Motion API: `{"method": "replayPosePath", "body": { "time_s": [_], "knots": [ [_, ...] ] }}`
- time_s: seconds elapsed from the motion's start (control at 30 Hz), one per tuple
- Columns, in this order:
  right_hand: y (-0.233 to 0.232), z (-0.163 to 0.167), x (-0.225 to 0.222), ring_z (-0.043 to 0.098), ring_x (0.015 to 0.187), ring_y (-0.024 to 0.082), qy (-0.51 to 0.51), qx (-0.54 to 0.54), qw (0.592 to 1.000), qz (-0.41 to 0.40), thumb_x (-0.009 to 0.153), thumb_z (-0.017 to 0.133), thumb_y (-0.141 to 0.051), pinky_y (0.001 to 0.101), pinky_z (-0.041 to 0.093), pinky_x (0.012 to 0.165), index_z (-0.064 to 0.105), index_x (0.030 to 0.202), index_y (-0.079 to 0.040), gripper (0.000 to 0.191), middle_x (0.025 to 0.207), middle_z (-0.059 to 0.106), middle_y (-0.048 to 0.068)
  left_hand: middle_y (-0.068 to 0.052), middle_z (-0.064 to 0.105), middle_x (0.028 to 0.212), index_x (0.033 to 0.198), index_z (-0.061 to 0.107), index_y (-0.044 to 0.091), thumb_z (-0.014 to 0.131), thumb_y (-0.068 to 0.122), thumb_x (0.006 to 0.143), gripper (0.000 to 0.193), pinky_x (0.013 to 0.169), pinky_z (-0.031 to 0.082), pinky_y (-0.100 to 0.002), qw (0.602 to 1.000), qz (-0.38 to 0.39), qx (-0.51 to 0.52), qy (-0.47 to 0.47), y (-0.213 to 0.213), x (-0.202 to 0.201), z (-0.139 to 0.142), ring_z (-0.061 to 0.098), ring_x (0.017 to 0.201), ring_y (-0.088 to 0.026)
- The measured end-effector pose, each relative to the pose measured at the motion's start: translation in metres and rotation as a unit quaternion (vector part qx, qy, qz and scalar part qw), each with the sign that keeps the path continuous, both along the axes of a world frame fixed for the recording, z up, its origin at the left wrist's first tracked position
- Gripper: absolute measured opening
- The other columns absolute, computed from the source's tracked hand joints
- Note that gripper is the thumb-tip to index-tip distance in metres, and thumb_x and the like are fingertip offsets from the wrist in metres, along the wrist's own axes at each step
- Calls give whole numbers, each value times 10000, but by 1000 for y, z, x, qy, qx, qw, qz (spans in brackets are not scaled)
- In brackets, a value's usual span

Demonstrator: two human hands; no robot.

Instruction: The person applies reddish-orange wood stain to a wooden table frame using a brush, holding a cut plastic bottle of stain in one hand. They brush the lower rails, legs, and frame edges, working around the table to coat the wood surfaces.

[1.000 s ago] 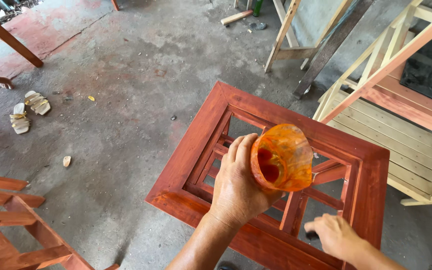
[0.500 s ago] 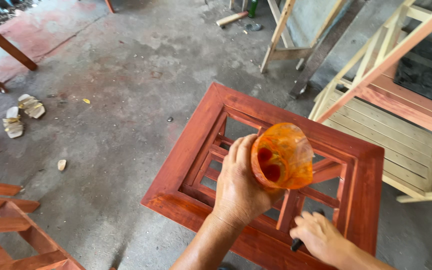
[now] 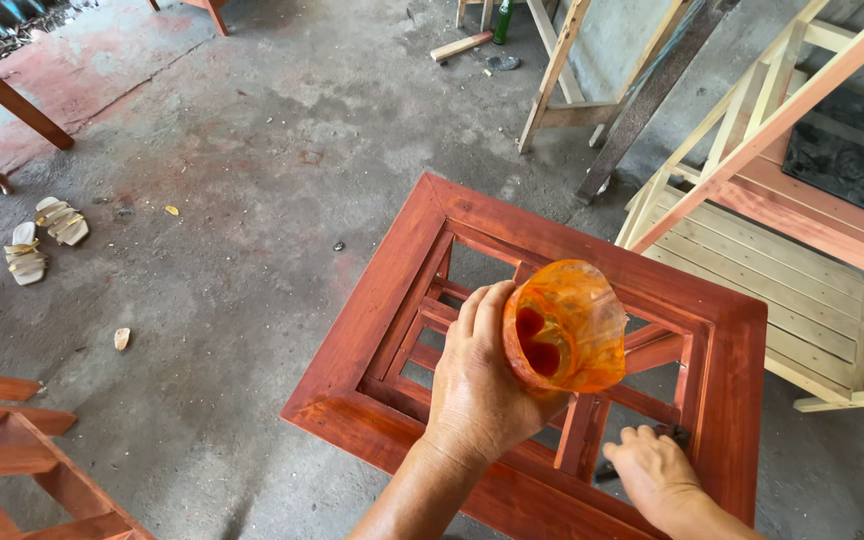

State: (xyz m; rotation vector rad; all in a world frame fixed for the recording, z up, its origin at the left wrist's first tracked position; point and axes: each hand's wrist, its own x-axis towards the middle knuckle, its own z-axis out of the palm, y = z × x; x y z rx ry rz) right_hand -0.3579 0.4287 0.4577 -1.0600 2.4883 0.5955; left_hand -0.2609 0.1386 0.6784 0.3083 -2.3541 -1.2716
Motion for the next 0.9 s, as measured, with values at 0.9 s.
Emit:
{"method": "replayPosePath", "body": {
  "time_s": [0.9],
  "knots": [
    [-25, -2, -6, 617, 1137, 257, 28, 58, 997, -42, 903, 627, -158, 379, 546, 913, 734, 1040, -218, 185, 1175, 609, 65, -179, 519, 1445, 1430, 454, 17, 983, 338, 547, 1078, 1038, 502, -438, 1000, -17, -5, 6, 6, 7, 2, 539, 1306, -379]
  ]
}}
